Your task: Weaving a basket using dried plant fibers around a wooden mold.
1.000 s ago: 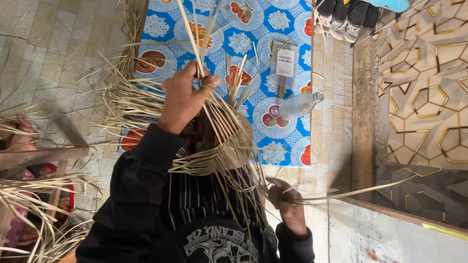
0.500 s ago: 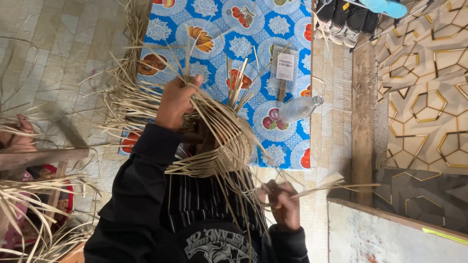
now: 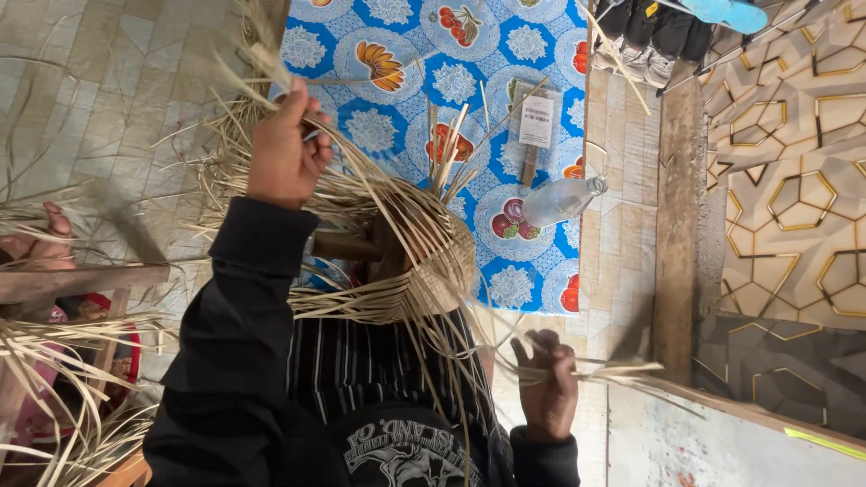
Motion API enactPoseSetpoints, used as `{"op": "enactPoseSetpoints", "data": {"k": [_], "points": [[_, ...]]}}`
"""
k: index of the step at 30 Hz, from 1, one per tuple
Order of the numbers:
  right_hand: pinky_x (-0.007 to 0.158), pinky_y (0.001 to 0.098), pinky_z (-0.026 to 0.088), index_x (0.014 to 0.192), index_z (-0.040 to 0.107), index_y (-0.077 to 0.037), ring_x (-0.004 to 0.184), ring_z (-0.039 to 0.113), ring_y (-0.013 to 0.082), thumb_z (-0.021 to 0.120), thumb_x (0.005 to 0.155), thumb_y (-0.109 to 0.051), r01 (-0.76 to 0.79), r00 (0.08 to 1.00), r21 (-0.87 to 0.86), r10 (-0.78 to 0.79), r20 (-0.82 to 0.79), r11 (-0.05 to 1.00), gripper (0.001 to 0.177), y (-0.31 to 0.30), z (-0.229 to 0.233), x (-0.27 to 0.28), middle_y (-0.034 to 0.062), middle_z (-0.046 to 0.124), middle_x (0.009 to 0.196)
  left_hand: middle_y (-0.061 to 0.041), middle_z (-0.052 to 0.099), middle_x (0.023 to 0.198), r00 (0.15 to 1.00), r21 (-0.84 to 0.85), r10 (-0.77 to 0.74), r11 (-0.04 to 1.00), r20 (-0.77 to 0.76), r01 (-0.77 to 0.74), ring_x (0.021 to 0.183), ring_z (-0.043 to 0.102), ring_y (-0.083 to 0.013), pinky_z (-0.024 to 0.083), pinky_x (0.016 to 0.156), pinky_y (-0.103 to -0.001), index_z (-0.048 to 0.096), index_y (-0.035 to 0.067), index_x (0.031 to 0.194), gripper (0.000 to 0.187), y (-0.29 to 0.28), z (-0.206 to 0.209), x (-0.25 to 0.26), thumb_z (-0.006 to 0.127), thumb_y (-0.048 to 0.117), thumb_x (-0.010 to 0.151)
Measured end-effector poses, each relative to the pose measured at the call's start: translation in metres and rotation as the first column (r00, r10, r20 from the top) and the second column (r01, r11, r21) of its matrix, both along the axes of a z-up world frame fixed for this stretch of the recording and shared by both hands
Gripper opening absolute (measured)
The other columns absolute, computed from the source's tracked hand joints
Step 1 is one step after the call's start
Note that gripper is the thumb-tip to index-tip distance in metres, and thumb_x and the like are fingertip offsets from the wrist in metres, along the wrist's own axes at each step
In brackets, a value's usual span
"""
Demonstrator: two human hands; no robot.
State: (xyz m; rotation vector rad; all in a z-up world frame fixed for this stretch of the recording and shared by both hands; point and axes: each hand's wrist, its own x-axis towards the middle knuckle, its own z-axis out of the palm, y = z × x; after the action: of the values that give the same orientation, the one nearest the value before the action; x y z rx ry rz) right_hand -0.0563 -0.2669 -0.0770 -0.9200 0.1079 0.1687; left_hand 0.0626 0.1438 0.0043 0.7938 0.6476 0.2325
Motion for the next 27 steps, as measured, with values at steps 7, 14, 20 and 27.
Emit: {"op": "enactPoseSetpoints", "data": {"k": [7, 14, 20, 27], "points": [[0.057, 0.0349, 0.044, 0.097, 0.061, 0.004, 0.061, 0.052, 0.0246, 0.053, 0.082, -0.008, -0.341, 0.773, -0.572, -0.123, -0.622, 0.746, 0.022, -0.011, -0.052, -0.019, 0.0157, 0.06, 0.076, -0.017, 0.066, 0.093, 0.991, -0.234, 0.108, 0.969, 0.081, -0.086, 0.097, 0.069, -0.0278, 0.061, 0.084, -0.036, 0.061, 0.006, 0.098, 0.015, 0.006, -0.038, -0.006, 0.06, 0.018, 0.09], [0.074, 0.0388, 0.043, 0.111, 0.054, -0.001, 0.086, 0.054, 0.0264, 0.051, 0.071, -0.066, -0.757, 0.63, -0.65, -0.194, -0.752, 0.063, 0.076, -0.094, -0.117, -0.031, 0.0172, 0.059, 0.104, -0.022, 0.023, 0.142, 0.988, 0.898, 0.042, 0.412, 0.148, -0.152, 0.12, 0.05, -0.0339, 0.042, 0.106, -0.04, 0.018, 0.0, 0.142, 0.067, -0.067, 0.006, -0.04, 0.06, 0.016, 0.092], [0.086, 0.0404, 0.039, 0.087, 0.063, -0.012, 0.093, 0.055, 0.0272, 0.056, 0.077, -0.061, -0.75, 0.648, -0.525, -0.291, -0.704, -0.402, 0.051, -0.121, -0.024, 0.022, 0.009, 0.061, 0.094, -0.01, 0.05, 0.134, 0.879, 0.919, -0.47, -0.377, -0.079, -0.118, 0.134, 0.032, -0.0267, 0.02, 0.113, -0.05, 0.059, 0.006, 0.121, 0.037, -0.128, 0.007, -0.079, 0.047, 0.03, 0.096], [0.066, 0.0266, 0.062, 0.105, 0.07, -0.001, 0.078, 0.074, 0.0189, 0.062, 0.083, -0.012, -0.462, 0.783, -0.826, 0.586, -0.208, 0.323, 0.026, -0.015, 0.083, 0.056, 0.0129, 0.077, 0.091, -0.009, 0.054, 0.13, 0.888, 0.89, -0.432, -0.452, -0.159, -0.061, 0.129, 0.041, -0.0317, 0.028, 0.109, -0.055, 0.058, 0.016, 0.123, 0.04, -0.13, -0.003, -0.09, 0.057, 0.04, 0.091]]}}
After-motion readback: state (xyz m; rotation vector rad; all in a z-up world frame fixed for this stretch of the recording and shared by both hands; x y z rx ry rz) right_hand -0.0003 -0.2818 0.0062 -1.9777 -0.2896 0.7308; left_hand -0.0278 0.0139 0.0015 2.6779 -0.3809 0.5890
